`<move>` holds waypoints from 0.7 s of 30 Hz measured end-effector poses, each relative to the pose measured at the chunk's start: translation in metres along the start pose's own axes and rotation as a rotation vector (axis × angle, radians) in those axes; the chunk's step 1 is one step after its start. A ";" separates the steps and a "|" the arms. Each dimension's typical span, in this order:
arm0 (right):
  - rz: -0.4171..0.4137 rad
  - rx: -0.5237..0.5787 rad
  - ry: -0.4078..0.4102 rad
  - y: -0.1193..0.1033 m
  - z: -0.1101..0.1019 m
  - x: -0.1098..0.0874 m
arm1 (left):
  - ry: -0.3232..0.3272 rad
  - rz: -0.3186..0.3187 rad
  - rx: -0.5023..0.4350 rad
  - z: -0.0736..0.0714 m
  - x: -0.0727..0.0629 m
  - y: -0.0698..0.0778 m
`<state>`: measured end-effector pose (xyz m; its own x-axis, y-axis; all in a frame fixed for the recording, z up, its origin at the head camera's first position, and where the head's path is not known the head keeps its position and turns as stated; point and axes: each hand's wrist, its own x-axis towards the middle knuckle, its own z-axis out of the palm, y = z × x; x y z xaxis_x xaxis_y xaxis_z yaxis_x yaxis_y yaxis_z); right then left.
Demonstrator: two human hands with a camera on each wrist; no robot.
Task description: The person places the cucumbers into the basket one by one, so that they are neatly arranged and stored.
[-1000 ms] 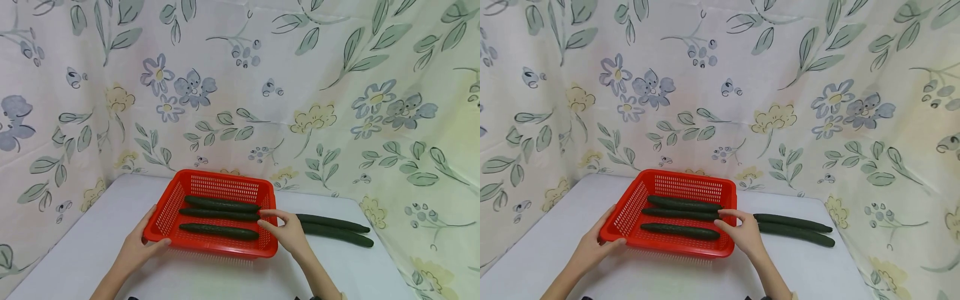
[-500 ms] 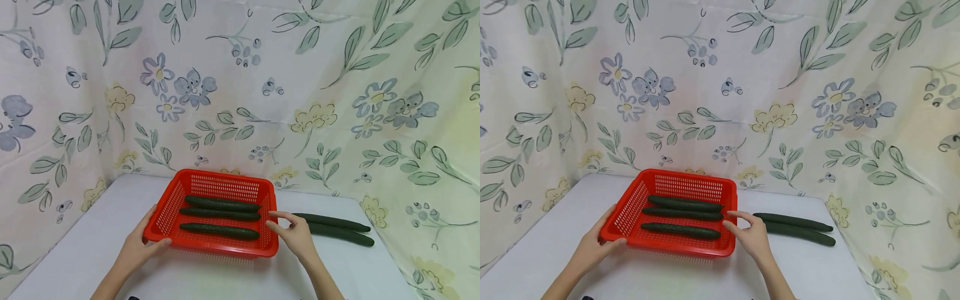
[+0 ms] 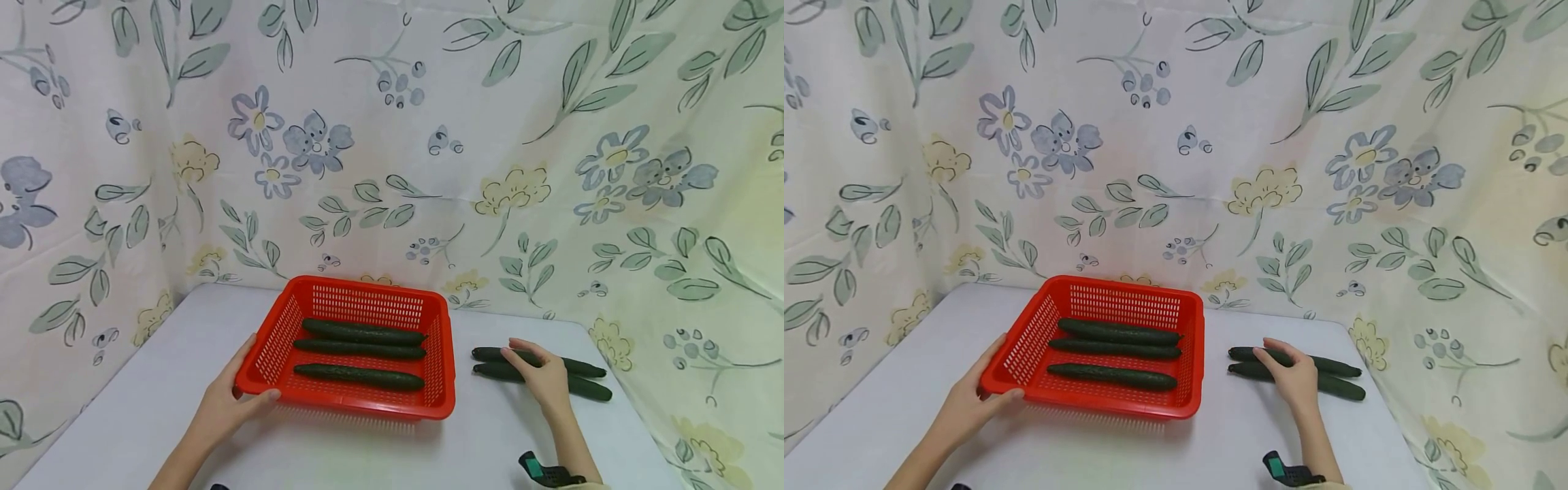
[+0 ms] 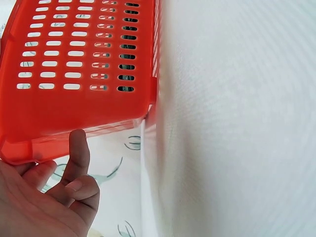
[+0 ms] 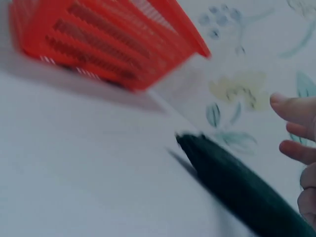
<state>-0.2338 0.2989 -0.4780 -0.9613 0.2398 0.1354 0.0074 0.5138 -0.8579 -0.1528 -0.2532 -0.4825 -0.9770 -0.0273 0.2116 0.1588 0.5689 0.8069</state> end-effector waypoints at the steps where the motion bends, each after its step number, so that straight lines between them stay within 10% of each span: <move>1: -0.006 -0.023 0.015 0.007 -0.005 0.002 | 0.000 0.000 -0.002 0.000 0.000 0.000; 12: 0.097 -0.095 -0.003 0.066 -0.052 0.004 | 0.001 0.001 -0.003 -0.001 0.001 0.001; 21: -0.001 -0.230 -0.085 0.078 -0.056 0.006 | -0.009 -0.019 -0.004 0.000 0.000 -0.001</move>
<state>-0.2233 0.3862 -0.5161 -0.9811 0.1737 0.0857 0.0593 0.6905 -0.7209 -0.1532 -0.2541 -0.4836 -0.9811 -0.0309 0.1912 0.1407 0.5650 0.8130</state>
